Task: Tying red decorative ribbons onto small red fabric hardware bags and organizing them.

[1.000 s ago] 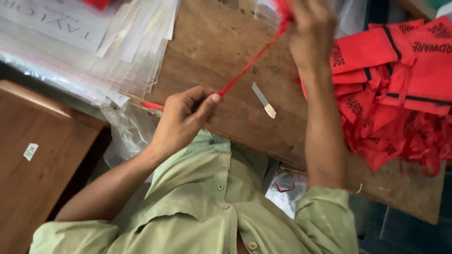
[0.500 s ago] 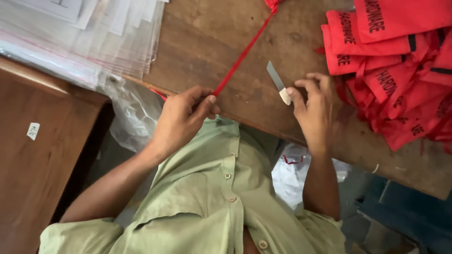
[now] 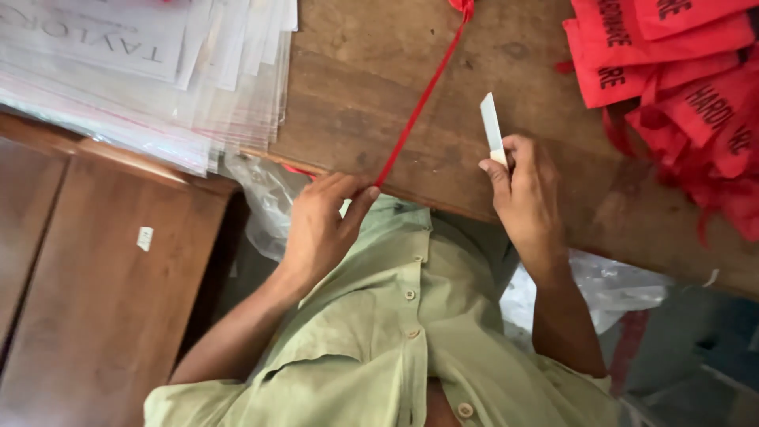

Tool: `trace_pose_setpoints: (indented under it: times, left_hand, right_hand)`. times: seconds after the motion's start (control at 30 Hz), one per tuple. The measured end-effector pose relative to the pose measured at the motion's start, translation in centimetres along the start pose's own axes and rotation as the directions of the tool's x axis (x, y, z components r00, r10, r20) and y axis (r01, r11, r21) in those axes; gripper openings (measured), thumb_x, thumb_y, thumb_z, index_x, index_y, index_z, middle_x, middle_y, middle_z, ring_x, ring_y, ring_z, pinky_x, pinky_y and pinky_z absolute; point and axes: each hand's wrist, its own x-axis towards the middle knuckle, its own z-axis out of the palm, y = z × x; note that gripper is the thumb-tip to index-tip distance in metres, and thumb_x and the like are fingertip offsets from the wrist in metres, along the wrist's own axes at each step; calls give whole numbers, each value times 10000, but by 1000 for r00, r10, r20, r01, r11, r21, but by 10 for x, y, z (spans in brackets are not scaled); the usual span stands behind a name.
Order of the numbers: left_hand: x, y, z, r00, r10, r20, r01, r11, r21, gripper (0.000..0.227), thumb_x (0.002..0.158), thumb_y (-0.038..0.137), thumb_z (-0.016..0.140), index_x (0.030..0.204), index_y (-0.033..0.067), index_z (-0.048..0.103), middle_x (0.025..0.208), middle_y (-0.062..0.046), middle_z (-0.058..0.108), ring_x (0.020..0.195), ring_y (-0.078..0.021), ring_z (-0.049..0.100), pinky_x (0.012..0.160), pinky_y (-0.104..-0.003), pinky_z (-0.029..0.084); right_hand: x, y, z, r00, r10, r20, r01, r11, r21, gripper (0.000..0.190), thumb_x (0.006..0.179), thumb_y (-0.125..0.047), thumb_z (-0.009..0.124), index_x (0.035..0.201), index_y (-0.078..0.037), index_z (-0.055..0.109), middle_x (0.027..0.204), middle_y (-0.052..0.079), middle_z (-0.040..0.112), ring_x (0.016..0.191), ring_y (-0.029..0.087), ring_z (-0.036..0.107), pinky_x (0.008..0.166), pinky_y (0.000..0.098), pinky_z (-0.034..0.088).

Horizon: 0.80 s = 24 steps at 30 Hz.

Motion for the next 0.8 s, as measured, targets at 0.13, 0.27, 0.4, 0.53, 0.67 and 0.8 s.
trace_pose_setpoints:
  times: [0.13, 0.27, 0.4, 0.53, 0.67, 0.8]
  left_hand:
    - [-10, -8, 8, 992, -104, 69, 114, 980, -161, 178, 979, 179, 716, 1051, 20, 747, 919, -108, 766, 833, -203, 757, 734, -313, 560]
    - [-13, 2, 14, 936, -247, 252, 339, 827, -449, 238, 995, 210, 691, 1095, 1, 742, 865, -46, 782, 826, -88, 719, 759, -258, 568]
    - [-16, 6, 22, 925, -212, 315, 350, 797, -492, 252, 1011, 213, 673, 1124, -4, 734, 888, -27, 769, 855, -65, 687, 785, -247, 554]
    - [-18, 2, 26, 913, -221, 343, 372, 798, -474, 247, 1017, 216, 669, 1111, -3, 734, 893, -22, 768, 882, -62, 696, 834, -239, 561]
    - [-17, 6, 25, 908, -220, 357, 379, 795, -474, 256, 1019, 226, 661, 1117, -2, 727, 898, -20, 770, 879, -60, 695, 824, -238, 557]
    - [-15, 8, 25, 903, -227, 365, 381, 816, -435, 265, 1014, 229, 663, 1107, -9, 731, 891, -25, 776, 865, -63, 697, 810, -242, 557]
  right_hand:
    - [-13, -9, 3, 995, -93, -41, 92, 995, -43, 278, 988, -121, 766, 1177, 2, 605, 972, 175, 643, 878, 333, 618, 783, 447, 493]
    - [-29, -15, 10, 996, -42, -76, 38, 998, -51, 384, 987, -132, 795, 1260, 7, 564, 936, 136, 648, 847, 305, 617, 780, 440, 503]
    - [-33, -12, 13, 993, 117, -35, -112, 987, 117, 655, 985, -154, 774, 1501, 33, 416, 878, 89, 637, 743, 248, 619, 723, 409, 511]
    - [-33, -10, 12, 990, -83, -111, 81, 996, -29, 589, 968, -88, 783, 1457, 55, 487, 891, 108, 624, 837, 291, 599, 783, 438, 502]
    - [-32, -18, 10, 975, -160, -156, 153, 987, -56, 424, 944, -116, 826, 1291, 10, 618, 919, 126, 624, 853, 294, 603, 768, 416, 493]
    - [-38, -13, 10, 990, 22, -137, 4, 982, 190, 242, 982, -77, 812, 1189, -19, 702, 916, 83, 639, 767, 168, 603, 678, 290, 481]
